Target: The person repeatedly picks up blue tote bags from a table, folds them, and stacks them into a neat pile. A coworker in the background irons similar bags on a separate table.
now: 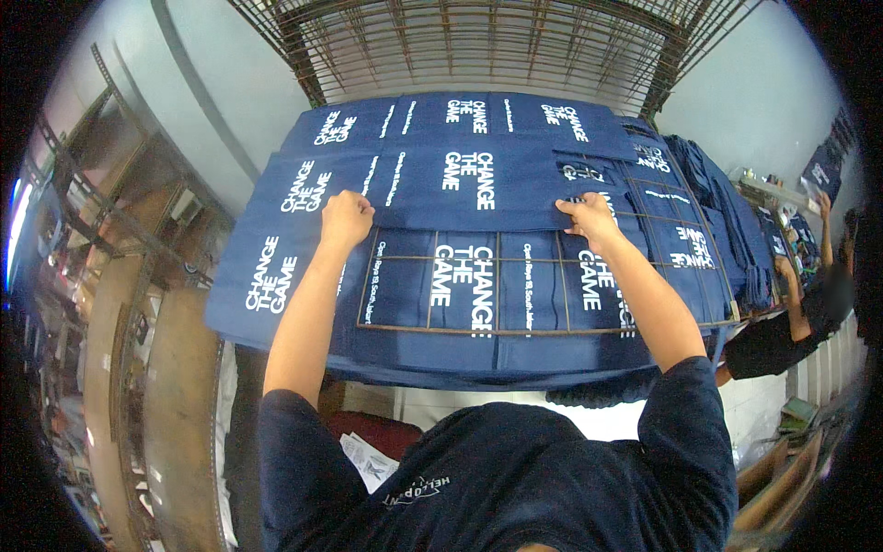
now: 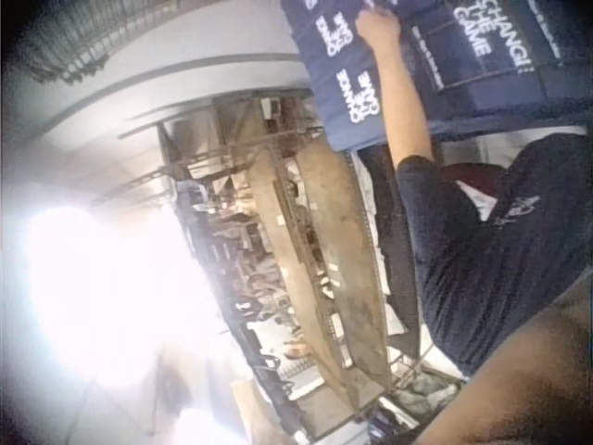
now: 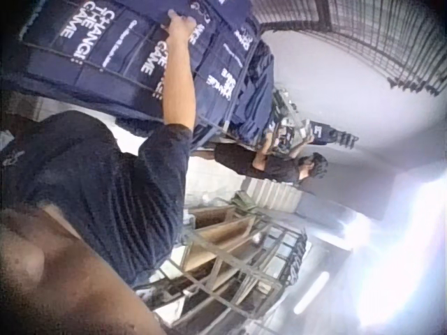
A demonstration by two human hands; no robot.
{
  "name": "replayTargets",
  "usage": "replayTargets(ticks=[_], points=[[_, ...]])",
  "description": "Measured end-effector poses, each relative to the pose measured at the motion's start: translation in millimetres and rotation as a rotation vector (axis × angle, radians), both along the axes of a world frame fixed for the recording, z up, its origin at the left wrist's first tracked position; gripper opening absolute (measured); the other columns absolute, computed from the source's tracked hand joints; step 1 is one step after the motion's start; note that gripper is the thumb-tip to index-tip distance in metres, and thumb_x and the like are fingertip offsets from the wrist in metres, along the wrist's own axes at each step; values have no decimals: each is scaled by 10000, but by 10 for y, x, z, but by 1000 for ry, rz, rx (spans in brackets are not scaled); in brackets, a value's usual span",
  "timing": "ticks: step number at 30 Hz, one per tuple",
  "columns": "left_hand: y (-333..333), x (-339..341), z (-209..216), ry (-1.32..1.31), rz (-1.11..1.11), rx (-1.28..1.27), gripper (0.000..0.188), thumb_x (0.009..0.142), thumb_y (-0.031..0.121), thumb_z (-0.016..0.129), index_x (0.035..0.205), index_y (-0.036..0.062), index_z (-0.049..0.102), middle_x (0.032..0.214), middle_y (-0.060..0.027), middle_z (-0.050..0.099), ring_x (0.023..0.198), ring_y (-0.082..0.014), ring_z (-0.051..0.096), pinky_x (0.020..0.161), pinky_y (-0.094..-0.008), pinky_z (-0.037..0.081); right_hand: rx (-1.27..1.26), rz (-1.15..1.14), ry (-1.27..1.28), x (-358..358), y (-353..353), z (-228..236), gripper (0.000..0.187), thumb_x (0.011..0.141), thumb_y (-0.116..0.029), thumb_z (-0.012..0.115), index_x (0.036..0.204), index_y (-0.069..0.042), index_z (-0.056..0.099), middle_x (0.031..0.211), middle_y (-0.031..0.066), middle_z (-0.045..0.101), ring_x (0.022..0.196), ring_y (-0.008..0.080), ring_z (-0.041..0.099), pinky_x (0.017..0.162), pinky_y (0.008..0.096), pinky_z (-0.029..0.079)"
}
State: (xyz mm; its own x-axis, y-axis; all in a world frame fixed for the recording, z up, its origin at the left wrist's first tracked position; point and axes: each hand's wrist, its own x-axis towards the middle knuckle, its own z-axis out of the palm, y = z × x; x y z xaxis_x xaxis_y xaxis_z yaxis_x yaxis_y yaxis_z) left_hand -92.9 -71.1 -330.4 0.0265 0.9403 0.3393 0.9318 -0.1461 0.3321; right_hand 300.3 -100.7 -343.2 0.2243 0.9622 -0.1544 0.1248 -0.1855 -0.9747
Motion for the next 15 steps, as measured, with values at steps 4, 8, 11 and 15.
replayTargets(ticks=[4,8,11,15], points=[[-116,19,89,91,99,3,216,731,221,650,882,67,663,820,-158,645,804,-320,623,711,-407,492,-123,92,-94,123,-38,90,401,768,-334,672,914,18,550,741,78,568,589,154,562,487,272,482],[-591,176,452,187,207,88,400,740,379,635,1029,103,615,969,-151,621,880,-327,605,720,-428,482,-70,168,-183,602,-426,528,501,791,-430,622,1003,19,552,661,48,547,510,113,530,423,215,413],[-1116,39,514,-111,185,407,404,740,312,691,1033,44,617,926,-121,636,811,-236,614,733,-334,470,132,38,-106,1170,-845,681,453,799,-383,628,1037,-7,542,685,22,552,514,79,520,399,193,370],[-2125,-660,82,-189,429,724,297,881,171,539,1123,-2,559,1058,-150,601,931,-213,575,829,-322,464,469,-389,54,2262,-1470,532,292,842,-274,589,1021,-45,569,693,-14,548,533,51,499,412,181,324]])
